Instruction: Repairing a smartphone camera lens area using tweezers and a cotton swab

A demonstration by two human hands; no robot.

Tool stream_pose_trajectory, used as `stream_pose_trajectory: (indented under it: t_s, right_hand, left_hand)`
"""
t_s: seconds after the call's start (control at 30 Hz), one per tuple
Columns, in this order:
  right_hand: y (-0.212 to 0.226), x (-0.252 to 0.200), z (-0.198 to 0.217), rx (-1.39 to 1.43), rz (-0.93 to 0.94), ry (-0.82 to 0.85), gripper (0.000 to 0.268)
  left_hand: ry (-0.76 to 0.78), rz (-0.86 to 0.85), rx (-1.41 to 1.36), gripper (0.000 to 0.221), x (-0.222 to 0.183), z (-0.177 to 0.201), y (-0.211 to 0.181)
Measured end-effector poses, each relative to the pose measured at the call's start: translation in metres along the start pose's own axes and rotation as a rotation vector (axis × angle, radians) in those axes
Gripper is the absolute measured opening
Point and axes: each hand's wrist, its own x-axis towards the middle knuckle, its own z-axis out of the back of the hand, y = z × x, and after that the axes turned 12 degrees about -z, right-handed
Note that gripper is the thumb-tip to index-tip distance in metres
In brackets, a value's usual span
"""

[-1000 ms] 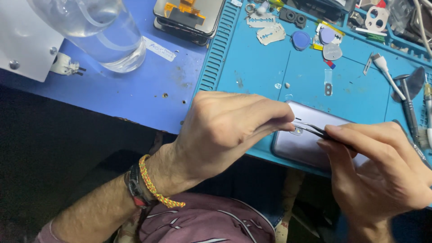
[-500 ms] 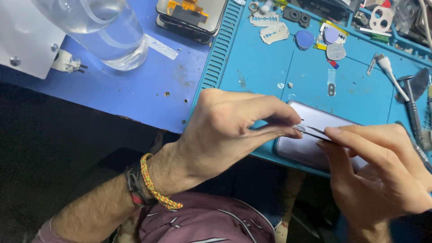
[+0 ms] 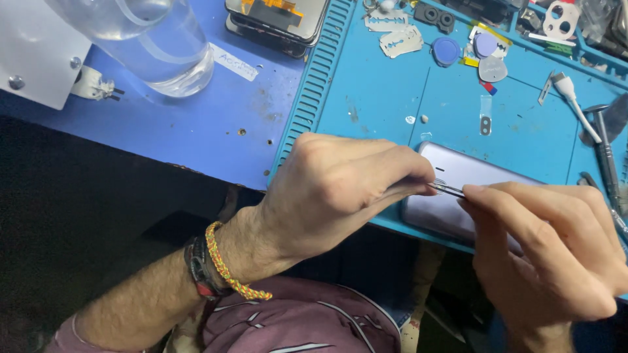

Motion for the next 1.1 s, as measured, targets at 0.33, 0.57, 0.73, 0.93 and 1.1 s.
stream_pose_trajectory:
  t_s: [0.33,0.57,0.73,0.93,1.1]
  right_hand:
    - [-0.018,-0.021,0.009,-0.091,-0.142,0.057,0.025]
    - [-0.015,-0.022,0.007,-0.082,-0.173,0.116,0.020]
    - [-0.015,-0.020,0.009,-0.093,-0.138,0.149,0.020]
    - [-0.018,-0.019,0.010,-0.149,-0.119,0.180,0.029]
    - [-0.020,-0.017,0.013,-0.139,-0.116,0.213,0.029]
  left_hand:
    - [0.406,0.017,0.257,0.116,0.008,0.004,0.010]
    - [0.451,0.013,0.261,0.130,0.004,0.002,0.009]
    - [0.448,0.052,0.256,0.139,0.001,0.000,0.009]
    - [0.447,0.068,0.250,0.142,0.004,-0.001,0.008]
    - [0.446,0.072,0.258,0.144,0.004,0.000,0.007]
